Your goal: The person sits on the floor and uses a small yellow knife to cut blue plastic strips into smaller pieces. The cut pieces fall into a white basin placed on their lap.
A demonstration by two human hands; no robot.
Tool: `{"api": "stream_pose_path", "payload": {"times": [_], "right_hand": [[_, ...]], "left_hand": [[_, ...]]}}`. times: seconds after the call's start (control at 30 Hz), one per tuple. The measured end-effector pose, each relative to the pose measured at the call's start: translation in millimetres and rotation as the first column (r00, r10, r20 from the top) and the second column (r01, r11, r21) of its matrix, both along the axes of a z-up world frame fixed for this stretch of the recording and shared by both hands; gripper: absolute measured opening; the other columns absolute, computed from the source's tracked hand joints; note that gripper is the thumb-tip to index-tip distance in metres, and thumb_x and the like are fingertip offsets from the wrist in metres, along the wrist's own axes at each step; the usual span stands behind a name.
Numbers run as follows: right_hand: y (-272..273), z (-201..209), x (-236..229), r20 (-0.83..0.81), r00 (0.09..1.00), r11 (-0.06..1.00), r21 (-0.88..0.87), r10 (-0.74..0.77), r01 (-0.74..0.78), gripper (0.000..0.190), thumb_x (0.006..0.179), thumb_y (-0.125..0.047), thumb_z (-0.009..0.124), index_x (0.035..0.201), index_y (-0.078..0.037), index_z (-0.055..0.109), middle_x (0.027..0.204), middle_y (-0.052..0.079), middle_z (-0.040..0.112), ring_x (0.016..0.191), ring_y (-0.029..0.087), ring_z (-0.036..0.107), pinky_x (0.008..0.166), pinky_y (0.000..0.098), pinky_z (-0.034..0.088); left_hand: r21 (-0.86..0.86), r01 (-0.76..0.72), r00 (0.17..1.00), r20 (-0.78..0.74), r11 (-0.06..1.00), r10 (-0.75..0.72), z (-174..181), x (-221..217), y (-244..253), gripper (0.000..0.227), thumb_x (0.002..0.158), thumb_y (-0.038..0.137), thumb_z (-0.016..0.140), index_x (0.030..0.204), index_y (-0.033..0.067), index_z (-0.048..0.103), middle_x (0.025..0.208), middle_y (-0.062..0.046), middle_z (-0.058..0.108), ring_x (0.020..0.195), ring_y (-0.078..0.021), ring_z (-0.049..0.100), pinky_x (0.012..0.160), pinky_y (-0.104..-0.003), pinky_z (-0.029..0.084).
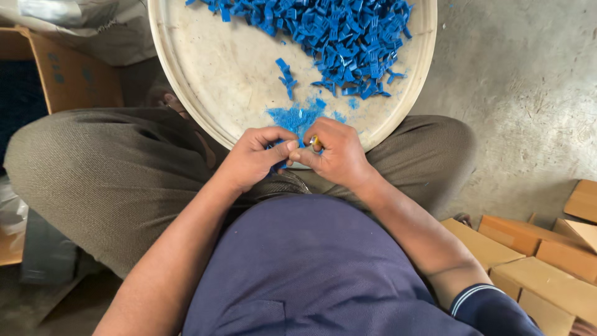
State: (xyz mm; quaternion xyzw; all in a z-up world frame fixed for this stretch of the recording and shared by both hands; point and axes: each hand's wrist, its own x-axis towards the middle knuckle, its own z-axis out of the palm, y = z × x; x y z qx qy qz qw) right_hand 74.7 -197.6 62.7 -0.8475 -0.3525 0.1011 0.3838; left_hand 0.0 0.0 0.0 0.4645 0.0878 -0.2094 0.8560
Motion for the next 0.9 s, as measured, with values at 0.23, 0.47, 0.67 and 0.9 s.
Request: {"api": "stream_pose_path", "payload": {"times": [0.23, 0.47, 0.67, 0.9], "right_hand": [[-10, -16, 12, -0.501, 0.862, 0.995, 0.011, -0.082, 0.101, 0.019, 0.099, -0.023, 0.071, 0.094, -0.005, 0.069, 0.070, -0.001, 0.059, 0.063, 0.005, 0.049, 0.055, 0.0270, 0.039], [-11, -27, 8, -0.730, 0.684, 0.999, 0.034, -0.001, 0.039, 0.019, 0.096, -0.022, 0.072, 0.091, -0.005, 0.067, 0.069, -0.004, 0.059, 0.062, 0.003, 0.051, 0.054, 0.0249, 0.040], [3, -12, -1, -0.263, 0.960, 0.990, -0.067, 0.099, -0.121, 0.029, 0.090, -0.028, 0.080, 0.084, -0.004, 0.065, 0.072, 0.008, 0.063, 0.067, 0.024, 0.060, 0.060, 0.0356, 0.047], [7, 16, 4, 0.035, 0.985, 0.983, -0.083, 0.166, -0.163, 0.036, 0.085, -0.037, 0.084, 0.094, -0.006, 0.068, 0.082, 0.010, 0.064, 0.076, 0.033, 0.065, 0.066, 0.0429, 0.051]], "left_hand": [[0.423, -0.214, 0.949, 0.303, 0.881, 0.085, 16, 4, 1, 0.028, 0.086, 0.012, 0.081, 0.110, -0.0011, 0.072, 0.084, 0.001, 0.066, 0.075, -0.0029, 0.056, 0.067, -0.021, 0.049], [0.275, -0.211, 0.977, 0.069, 0.938, 0.200, 11, 5, -5, 0.021, 0.097, 0.017, 0.072, 0.110, 0.0004, 0.075, 0.080, 0.001, 0.067, 0.070, -0.0049, 0.056, 0.063, -0.022, 0.048], [0.321, -0.160, 0.983, 0.139, 0.934, 0.120, -1, 4, -8, 0.022, 0.100, 0.017, 0.068, 0.111, -0.0008, 0.074, 0.089, 0.001, 0.070, 0.083, -0.0045, 0.059, 0.074, -0.023, 0.051], [0.236, -0.138, 0.984, 0.140, 0.962, 0.107, 5, 7, -3, 0.019, 0.101, 0.016, 0.067, 0.109, 0.0001, 0.073, 0.091, 0.002, 0.071, 0.085, -0.0046, 0.061, 0.076, -0.023, 0.052]]}}
